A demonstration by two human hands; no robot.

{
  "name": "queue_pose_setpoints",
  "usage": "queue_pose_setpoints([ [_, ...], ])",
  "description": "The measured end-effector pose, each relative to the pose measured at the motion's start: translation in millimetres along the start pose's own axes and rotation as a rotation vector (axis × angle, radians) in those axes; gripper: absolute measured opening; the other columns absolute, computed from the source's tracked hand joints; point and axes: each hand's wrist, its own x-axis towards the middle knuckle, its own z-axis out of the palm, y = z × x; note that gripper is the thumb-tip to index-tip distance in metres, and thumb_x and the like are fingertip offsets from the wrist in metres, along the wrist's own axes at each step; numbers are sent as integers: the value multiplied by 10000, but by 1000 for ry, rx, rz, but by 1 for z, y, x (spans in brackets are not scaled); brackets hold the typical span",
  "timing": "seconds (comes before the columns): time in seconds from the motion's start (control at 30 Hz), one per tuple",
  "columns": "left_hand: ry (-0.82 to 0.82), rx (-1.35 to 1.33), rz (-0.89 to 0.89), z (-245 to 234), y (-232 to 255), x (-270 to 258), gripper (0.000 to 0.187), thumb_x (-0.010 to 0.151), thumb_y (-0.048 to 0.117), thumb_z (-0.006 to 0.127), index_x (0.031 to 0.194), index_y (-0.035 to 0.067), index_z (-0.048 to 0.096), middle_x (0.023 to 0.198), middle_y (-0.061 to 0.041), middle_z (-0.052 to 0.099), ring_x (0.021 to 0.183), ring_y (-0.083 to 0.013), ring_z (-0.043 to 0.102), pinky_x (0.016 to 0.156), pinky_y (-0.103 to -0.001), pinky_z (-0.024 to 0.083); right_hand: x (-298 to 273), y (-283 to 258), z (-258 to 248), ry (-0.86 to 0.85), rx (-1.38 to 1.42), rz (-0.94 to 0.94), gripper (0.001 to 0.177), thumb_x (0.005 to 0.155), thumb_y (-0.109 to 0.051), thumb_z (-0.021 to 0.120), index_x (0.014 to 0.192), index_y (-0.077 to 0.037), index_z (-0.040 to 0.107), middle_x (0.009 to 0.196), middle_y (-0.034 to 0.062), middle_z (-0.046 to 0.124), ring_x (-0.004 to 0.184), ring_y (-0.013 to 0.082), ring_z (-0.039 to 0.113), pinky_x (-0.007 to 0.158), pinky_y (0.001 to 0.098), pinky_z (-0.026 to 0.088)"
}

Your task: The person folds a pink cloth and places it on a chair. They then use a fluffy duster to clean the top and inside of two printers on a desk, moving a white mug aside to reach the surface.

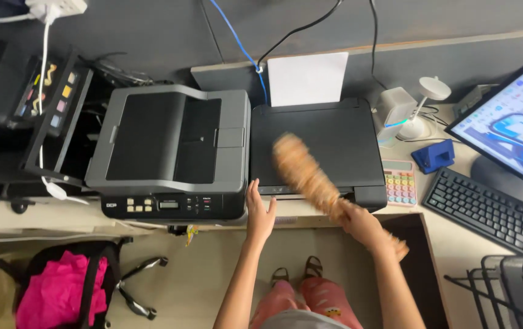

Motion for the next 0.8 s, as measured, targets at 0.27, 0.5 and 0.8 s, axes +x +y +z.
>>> queue_pose_setpoints([
  [0.27,-84,-73,101,-33,0,-6,701,951,100,647,1547,-23,300,1589,-265,335,1482,-429,341,1223,-477,291,-35,-40,-33,171,119,-66,458,856,-117,657,1314,-140,657,1048,185,761,914,321,736,800,404,576],
  [0.5,-189,-158,117,-44,-7,-5,742,946,87,632,1581,8,257,1621,-255,287,1501,-421,324,1230,-467,297,-48,-120,32,141,584,179,456,889,-105,613,1343,-125,651,1052,202,763,967,403,697,807,459,582],
  [0.8,-288,-90,164,-40,-10,5,778,931,89,681,1565,9,238,1645,-321,130,1526,-510,200,1208,-510,300,-81,-67,85,580,114,509,477,1044,-204,567,1502,-106,480,1183,250,694,951,464,678,798,573,547],
])
